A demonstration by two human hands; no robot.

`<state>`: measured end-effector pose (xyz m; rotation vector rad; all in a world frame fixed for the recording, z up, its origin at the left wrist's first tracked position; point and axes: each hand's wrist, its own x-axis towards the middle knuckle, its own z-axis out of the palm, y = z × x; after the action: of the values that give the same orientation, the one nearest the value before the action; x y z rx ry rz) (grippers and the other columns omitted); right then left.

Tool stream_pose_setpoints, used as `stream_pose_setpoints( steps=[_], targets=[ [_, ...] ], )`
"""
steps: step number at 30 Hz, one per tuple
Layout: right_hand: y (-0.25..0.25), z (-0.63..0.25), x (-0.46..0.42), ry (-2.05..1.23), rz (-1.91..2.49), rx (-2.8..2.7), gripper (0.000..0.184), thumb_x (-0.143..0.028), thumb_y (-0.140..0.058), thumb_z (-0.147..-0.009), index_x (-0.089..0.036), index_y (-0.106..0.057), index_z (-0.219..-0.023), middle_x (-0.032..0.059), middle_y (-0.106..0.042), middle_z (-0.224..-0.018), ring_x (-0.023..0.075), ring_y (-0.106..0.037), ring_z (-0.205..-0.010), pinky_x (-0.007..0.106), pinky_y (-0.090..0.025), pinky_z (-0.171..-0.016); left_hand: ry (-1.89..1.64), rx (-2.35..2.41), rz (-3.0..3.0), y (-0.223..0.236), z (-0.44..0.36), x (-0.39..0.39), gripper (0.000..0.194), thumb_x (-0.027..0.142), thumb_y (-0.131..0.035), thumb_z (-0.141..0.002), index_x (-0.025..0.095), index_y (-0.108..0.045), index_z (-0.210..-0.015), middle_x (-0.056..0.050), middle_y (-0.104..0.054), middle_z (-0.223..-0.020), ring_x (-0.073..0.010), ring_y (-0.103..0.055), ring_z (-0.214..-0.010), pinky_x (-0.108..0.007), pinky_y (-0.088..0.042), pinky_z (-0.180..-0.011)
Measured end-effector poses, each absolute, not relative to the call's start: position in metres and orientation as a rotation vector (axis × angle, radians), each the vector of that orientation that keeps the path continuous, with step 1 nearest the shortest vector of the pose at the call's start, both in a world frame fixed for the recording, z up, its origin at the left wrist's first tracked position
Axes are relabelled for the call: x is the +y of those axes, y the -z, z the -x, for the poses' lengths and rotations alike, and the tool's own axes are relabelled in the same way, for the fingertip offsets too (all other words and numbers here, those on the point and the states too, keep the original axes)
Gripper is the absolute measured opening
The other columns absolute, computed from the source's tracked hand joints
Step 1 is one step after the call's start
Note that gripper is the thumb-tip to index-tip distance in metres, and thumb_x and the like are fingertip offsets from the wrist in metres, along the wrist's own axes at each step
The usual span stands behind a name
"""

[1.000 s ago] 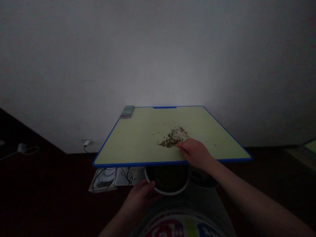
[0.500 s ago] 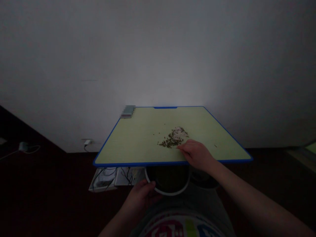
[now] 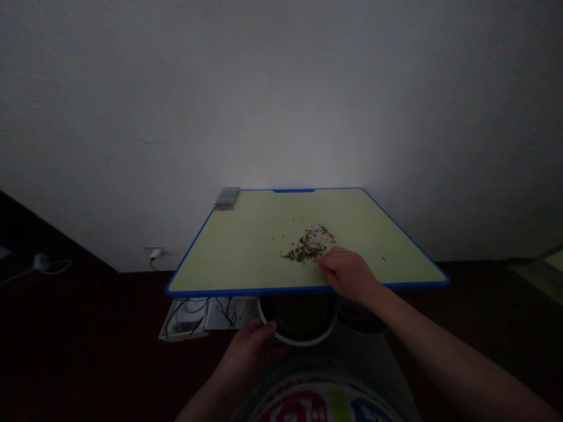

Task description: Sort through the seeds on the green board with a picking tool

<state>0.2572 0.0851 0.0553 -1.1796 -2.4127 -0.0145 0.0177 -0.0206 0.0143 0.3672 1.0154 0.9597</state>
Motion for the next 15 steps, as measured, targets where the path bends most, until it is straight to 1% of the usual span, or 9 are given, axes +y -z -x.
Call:
stream_pose_setpoints(
  steps=[5,10,15],
  targets=[
    [-0.0567,-0.2557,0.0902,0.031,1.259,-2.412,0.029,-0.017,-0.049,-0.087,-0.019,-0.071,-0.105,0.0073,-0.073,-0.089,0.021,-0.063,-0.083,0.033,-0.049,-0.076,-0.975,1.009,-0.356,-0.0165,-0.0183,-0.021,0.006,0.013,-0.068,-0.075,0.012,-0.069,-0.081,-0.008,-0.077,-0.081,-0.0211,-0.072,-0.078,-0.032,-0.057,-0.074],
    [-0.0567,-0.2557,0.0935,0.009,1.16,-2.454,0.028,-0.016,-0.048,-0.088,-0.017,-0.071,-0.103,0.007,-0.073,-0.089,0.0213,-0.062,-0.083,0.033,-0.048,-0.076,-0.974,0.993,-0.359,-0.0181,-0.0194,-0.0227,0.012,0.015,-0.07,-0.073,0.012,-0.07,-0.085,-0.009,-0.077,-0.082,-0.0219,-0.072,-0.078,-0.031,-0.058,-0.072],
    [-0.0591,-0.2603,0.088,-0.046,1.068,-2.493,0.026,-0.014,-0.05,-0.087,-0.017,-0.072,-0.1,0.0067,-0.073,-0.089,0.02,-0.062,-0.084,0.032,-0.048,-0.078,-0.973,1.024,-0.36,-0.0157,-0.0189,-0.0224,0.01,0.015,-0.07,-0.073,0.013,-0.069,-0.082,-0.007,-0.077,-0.081,-0.0209,-0.072,-0.076,-0.033,-0.058,-0.073]
  ],
)
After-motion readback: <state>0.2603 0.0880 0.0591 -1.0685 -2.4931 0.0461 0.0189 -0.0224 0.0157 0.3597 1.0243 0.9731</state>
